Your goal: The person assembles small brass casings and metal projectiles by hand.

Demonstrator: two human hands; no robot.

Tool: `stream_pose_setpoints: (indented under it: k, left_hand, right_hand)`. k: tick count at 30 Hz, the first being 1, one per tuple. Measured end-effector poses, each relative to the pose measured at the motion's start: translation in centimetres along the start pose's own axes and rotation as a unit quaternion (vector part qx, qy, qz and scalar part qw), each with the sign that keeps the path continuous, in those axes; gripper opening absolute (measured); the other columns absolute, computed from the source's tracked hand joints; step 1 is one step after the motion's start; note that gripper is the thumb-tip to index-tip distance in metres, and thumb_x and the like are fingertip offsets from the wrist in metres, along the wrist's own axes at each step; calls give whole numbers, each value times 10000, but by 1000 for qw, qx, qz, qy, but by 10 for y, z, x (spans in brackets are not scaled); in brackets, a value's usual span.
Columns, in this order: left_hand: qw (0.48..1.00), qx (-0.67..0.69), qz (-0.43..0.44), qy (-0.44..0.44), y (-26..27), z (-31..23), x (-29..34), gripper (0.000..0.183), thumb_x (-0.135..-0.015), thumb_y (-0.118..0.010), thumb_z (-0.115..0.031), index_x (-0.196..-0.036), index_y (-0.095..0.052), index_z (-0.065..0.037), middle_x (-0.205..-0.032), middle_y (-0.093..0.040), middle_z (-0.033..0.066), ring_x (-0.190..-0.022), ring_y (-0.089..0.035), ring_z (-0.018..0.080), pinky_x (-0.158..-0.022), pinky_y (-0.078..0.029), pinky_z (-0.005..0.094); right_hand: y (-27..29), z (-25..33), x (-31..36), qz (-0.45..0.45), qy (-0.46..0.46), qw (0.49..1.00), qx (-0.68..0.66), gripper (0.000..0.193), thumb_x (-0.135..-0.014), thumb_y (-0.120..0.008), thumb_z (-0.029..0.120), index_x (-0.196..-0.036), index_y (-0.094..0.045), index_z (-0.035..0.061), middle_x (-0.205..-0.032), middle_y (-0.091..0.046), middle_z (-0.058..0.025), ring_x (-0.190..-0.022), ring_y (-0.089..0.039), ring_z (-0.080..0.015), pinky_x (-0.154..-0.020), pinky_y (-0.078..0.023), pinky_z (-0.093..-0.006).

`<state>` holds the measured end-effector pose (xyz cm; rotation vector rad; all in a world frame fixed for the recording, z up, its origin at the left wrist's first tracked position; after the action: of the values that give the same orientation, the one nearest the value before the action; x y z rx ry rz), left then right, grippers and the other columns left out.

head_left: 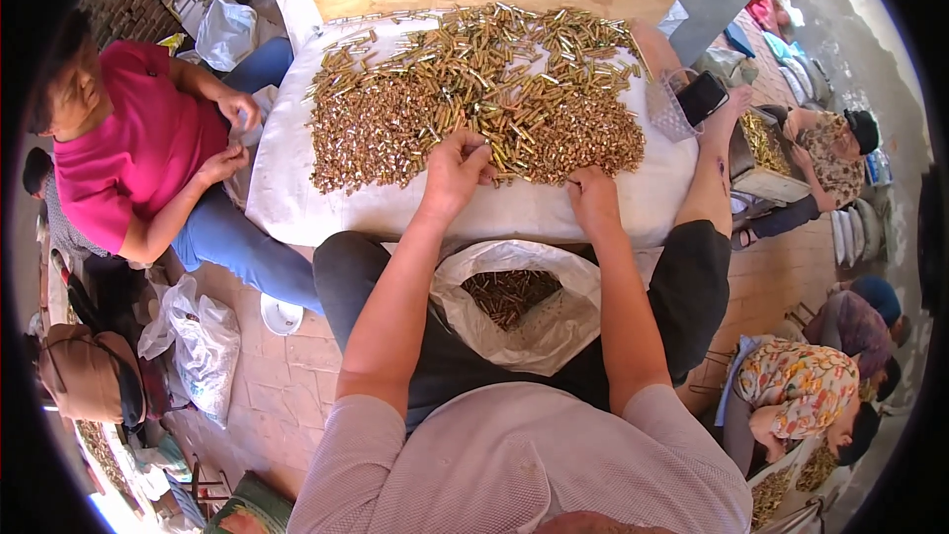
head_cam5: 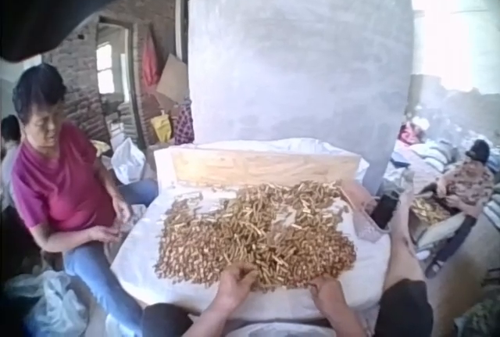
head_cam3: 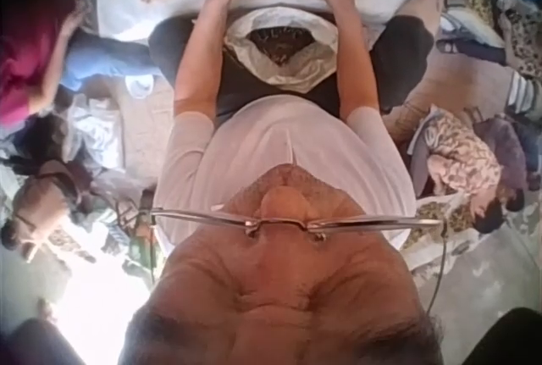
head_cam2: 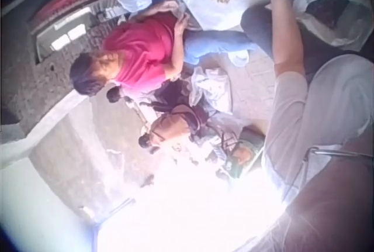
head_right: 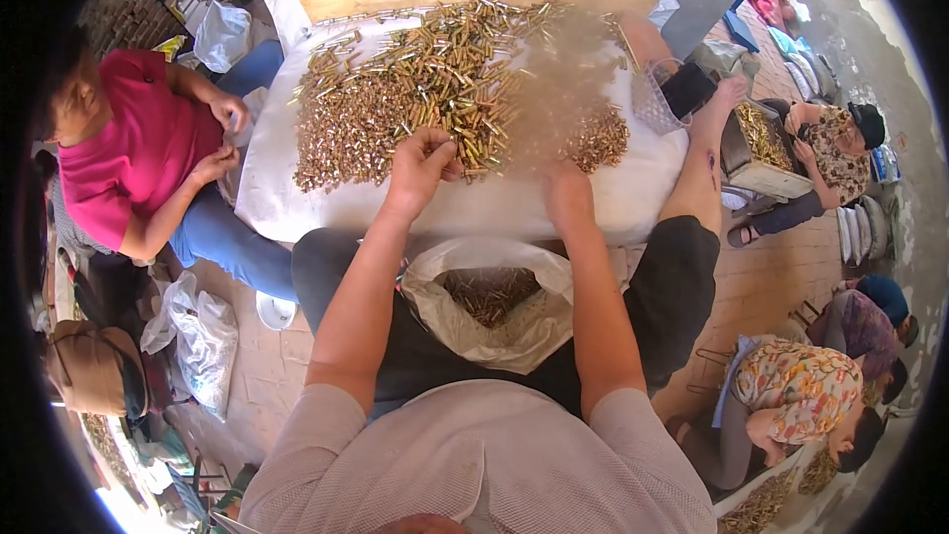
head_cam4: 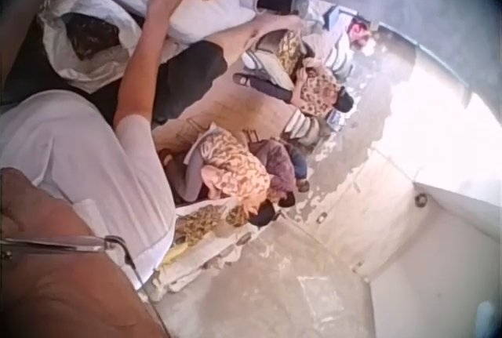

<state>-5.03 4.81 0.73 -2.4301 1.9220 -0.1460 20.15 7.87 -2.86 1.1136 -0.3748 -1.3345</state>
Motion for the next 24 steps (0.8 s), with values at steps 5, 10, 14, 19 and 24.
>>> stream_pose_setpoints:
  k: [5,10,14,19,24]
  left_hand:
    - [995,-22,99,17,-6,6,1,99,-921,-632,-58,-969,-602,24,-777,-647,55,-609,-619,100,-491,-491,243]
    - [993,-19,111,39,-10,9,5,86,-922,-635,-62,-967,-610,6,-768,-643,46,-605,-603,96,-499,-478,237]
    - [992,-18,122,39,-12,14,4,101,-905,-655,-69,-958,-612,5,-769,-647,44,-604,-612,90,-472,-469,231]
    - [990,-40,130,47,-16,11,7,101,-902,-668,-76,-949,-615,-4,-761,-633,29,-604,-600,85,-476,-462,225]
    - [988,-57,132,49,-18,11,9,115,-896,-683,-83,-961,-622,-10,-756,-623,16,-607,-586,78,-489,-458,221]
  right_hand:
    - [-7,-10,-1,-2,-8,999,-49,110,-764,-664,7,-873,-669,24,-832,-633,-171,-783,-637,-360,-725,-513,-426]
    - [-1,2,-2,14,43,998,-37,154,-757,-653,-6,-908,-677,20,-840,-626,-184,-784,-630,-363,-724,-510,-422]
    - [2,3,-2,31,30,998,-48,165,-755,-672,4,-919,-679,19,-843,-619,-187,-785,-621,-360,-722,-504,-419]
    - [-1,4,-1,44,41,997,-48,153,-761,-708,38,-912,-681,22,-831,-618,-175,-777,-619,-350,-714,-502,-412]
    - [-9,8,1,42,38,998,-37,152,-760,-721,39,-905,-678,22,-819,-619,-163,-768,-619,-342,-714,-503,-405]
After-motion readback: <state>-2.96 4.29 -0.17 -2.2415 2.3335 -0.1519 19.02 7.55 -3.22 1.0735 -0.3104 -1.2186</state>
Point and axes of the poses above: each hand's wrist, its own x-axis away from the middle knuckle, its own y-axis out of the back of the hand, z = x × y, the point moved 1 cm from there along -x, towards the middle knuckle
